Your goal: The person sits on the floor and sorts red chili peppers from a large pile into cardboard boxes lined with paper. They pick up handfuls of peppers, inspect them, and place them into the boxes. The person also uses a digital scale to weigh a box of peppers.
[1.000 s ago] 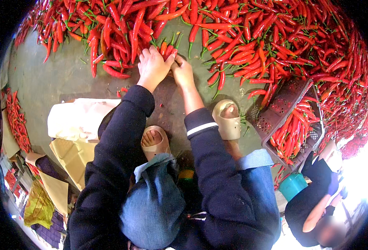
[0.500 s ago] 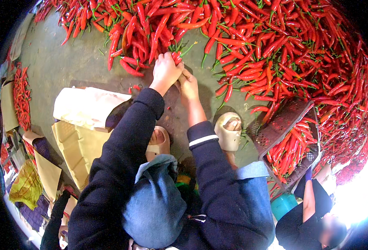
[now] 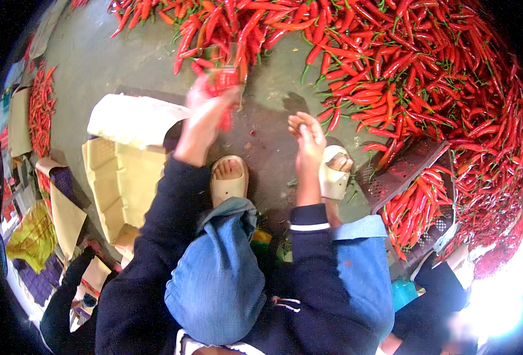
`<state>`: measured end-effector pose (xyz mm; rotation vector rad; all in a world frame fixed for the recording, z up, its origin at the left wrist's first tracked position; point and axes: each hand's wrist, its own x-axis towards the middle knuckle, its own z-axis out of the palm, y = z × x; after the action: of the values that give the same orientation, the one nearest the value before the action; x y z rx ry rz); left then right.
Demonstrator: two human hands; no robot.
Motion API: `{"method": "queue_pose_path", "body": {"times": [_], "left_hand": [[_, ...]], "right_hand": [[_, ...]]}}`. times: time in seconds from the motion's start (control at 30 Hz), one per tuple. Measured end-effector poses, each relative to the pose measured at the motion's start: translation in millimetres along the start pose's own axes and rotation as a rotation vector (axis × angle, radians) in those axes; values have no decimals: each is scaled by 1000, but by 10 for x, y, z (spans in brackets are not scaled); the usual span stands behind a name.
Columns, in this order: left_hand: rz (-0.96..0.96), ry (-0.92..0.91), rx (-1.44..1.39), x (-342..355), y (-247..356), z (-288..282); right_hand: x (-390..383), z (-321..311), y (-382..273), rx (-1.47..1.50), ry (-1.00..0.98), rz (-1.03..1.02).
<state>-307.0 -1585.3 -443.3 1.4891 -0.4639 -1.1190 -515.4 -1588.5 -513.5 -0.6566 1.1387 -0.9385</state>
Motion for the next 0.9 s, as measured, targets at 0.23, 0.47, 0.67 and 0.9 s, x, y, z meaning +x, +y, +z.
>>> {"method": "queue_pose_path", "body": {"times": [0.23, 0.47, 0.67, 0.9], "left_hand": [[130, 543, 947, -1467, -230, -2534], [112, 56, 1960, -3225, -2452, -3218], [-216, -198, 1532, -2268, -934, -2943], [377, 40, 751, 533, 652, -1288]], "right_hand": [[-82, -165, 38, -68, 69, 97], [-229, -25, 145, -279, -119, 161], [-97, -28, 189, -430, -147, 194], [810, 871, -142, -1081, -218, -500]]}}
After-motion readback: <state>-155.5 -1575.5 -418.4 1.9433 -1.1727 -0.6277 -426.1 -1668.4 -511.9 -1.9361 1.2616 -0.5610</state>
